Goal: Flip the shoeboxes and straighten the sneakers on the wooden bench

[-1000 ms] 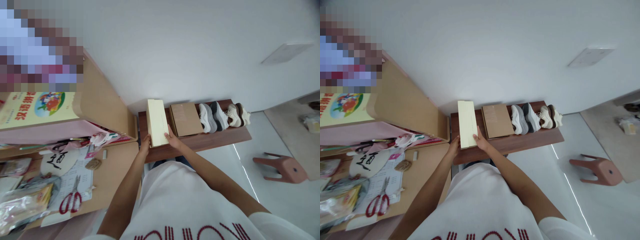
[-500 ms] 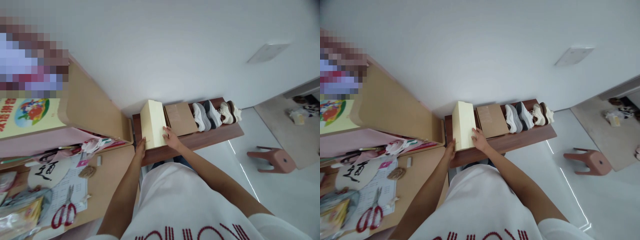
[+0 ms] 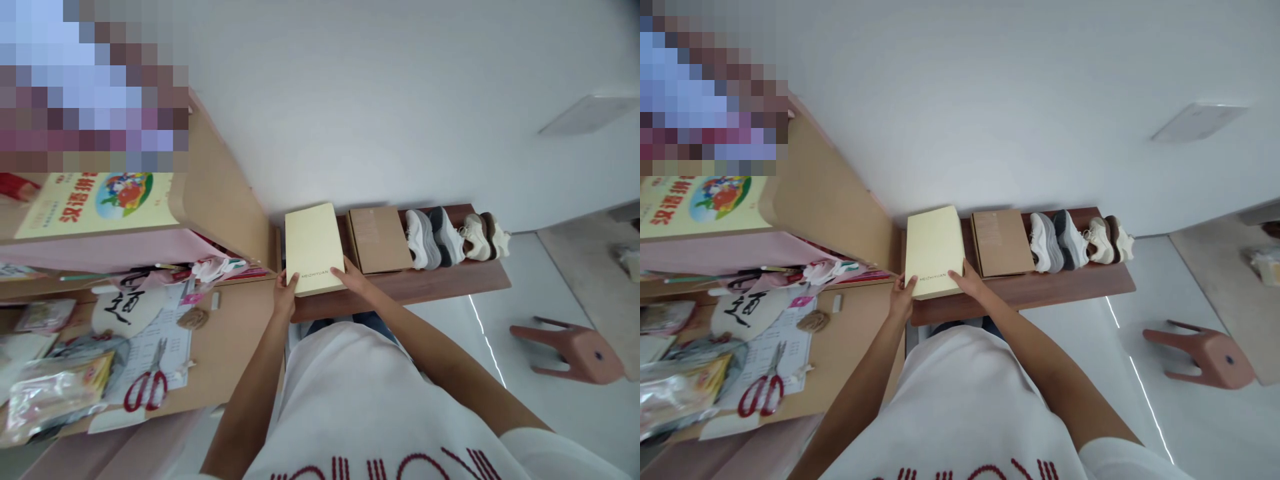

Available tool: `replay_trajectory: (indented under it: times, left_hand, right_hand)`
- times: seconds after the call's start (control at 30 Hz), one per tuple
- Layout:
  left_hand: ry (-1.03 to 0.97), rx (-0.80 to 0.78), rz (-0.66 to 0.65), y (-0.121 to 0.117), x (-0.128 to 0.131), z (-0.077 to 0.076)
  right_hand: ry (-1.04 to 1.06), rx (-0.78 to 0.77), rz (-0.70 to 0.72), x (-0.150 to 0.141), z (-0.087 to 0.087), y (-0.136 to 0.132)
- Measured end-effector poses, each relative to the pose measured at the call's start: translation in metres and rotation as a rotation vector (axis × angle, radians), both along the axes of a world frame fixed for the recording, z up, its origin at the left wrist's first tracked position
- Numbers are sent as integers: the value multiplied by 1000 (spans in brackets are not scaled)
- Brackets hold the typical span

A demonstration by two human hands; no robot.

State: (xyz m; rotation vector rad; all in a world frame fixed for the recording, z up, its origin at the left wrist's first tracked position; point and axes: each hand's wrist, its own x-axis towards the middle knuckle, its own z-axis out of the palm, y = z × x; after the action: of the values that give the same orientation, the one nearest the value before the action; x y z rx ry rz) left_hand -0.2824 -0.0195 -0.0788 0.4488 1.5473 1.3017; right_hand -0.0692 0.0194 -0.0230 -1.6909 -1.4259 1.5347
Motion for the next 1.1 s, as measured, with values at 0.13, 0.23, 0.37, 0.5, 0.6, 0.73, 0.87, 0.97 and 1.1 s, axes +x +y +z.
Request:
replay_trajectory:
  times: [0.13, 0.23, 0.37, 0.5, 0.6, 0.73, 0.87, 0.97, 1.1]
  left_hand:
    - [14, 42, -20, -5, 11, 1]
    - [39, 45, -34, -7, 17, 0]
    - [68, 44, -12, -4, 18, -5]
    - [79, 50, -33, 1, 13, -10]
    - [105, 38, -51, 3, 10, -11]
    - [140, 27, -55, 4, 10, -12]
    - [148, 12, -75, 4, 10, -11]
    - [182, -1, -100, 5, 8, -11]
    - [271, -49, -154, 9, 1, -9]
  right_hand:
    - [113, -262, -57, 6, -20, -12]
    - [166, -333, -85, 10, -32, -14]
    - [137, -297, -89, 6, -38, -6]
    - [108, -285, -80, -2, -38, 2]
    - [92, -277, -80, -5, -39, 3]
    - [76, -278, -80, -5, -42, 3]
    - [90, -271, -62, -4, -46, 5]
    - [71, -204, -58, -5, -49, 7]
    - [-75, -89, -54, -7, -47, 3]
